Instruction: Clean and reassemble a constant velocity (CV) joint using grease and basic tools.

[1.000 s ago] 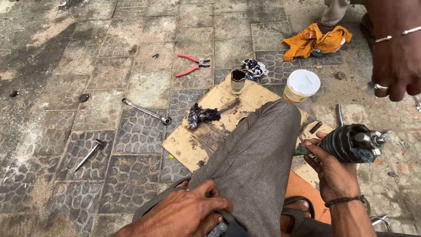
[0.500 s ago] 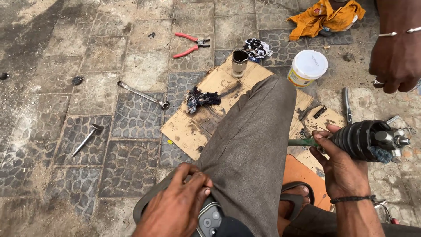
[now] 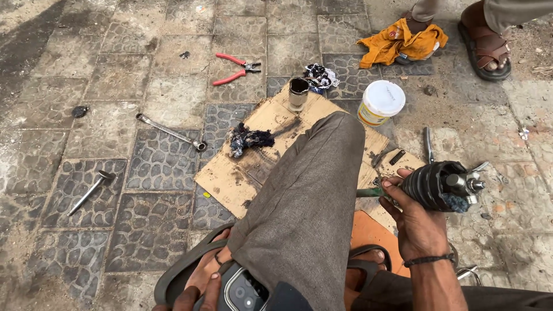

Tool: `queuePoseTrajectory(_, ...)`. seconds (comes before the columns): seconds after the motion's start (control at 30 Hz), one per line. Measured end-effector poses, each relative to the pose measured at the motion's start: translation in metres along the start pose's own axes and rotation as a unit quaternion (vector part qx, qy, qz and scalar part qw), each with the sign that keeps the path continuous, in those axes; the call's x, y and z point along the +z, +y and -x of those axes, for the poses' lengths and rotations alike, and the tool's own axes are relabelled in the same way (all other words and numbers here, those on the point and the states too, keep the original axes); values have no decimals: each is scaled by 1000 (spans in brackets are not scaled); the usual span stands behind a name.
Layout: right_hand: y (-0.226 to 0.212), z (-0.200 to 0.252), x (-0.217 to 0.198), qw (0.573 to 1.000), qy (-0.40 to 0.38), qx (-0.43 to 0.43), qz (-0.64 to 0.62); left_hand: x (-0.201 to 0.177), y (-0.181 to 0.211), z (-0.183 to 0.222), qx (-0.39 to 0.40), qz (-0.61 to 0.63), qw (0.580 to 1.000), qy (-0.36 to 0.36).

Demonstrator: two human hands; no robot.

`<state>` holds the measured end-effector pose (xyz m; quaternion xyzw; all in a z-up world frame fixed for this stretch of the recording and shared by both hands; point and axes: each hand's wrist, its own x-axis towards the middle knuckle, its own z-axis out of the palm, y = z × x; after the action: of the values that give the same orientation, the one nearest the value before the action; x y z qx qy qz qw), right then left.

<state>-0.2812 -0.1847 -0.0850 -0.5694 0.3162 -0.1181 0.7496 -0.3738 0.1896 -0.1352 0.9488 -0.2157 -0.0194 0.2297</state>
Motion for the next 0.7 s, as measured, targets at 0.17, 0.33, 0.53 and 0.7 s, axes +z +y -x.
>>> queuePoseTrajectory(0.17, 0, 4, 10, 1000, -20, -13, 9, -17, -6, 1, -63, -50, 994, -77)
queuePoseTrajectory(0.33, 0, 7, 14, 998, -33, -14, 44, -61, -14, -23, 148, -24, 977, -148)
queuePoseTrajectory(0.53, -4, 13, 18, 998, -37, -17, 55, -93, 50, -65, 180, 6, 972, -152)
queuePoseTrajectory(0.7, -5, 16, 15, 997, -32, -8, 66, -84, 46, -65, 259, -14, 963, -69)
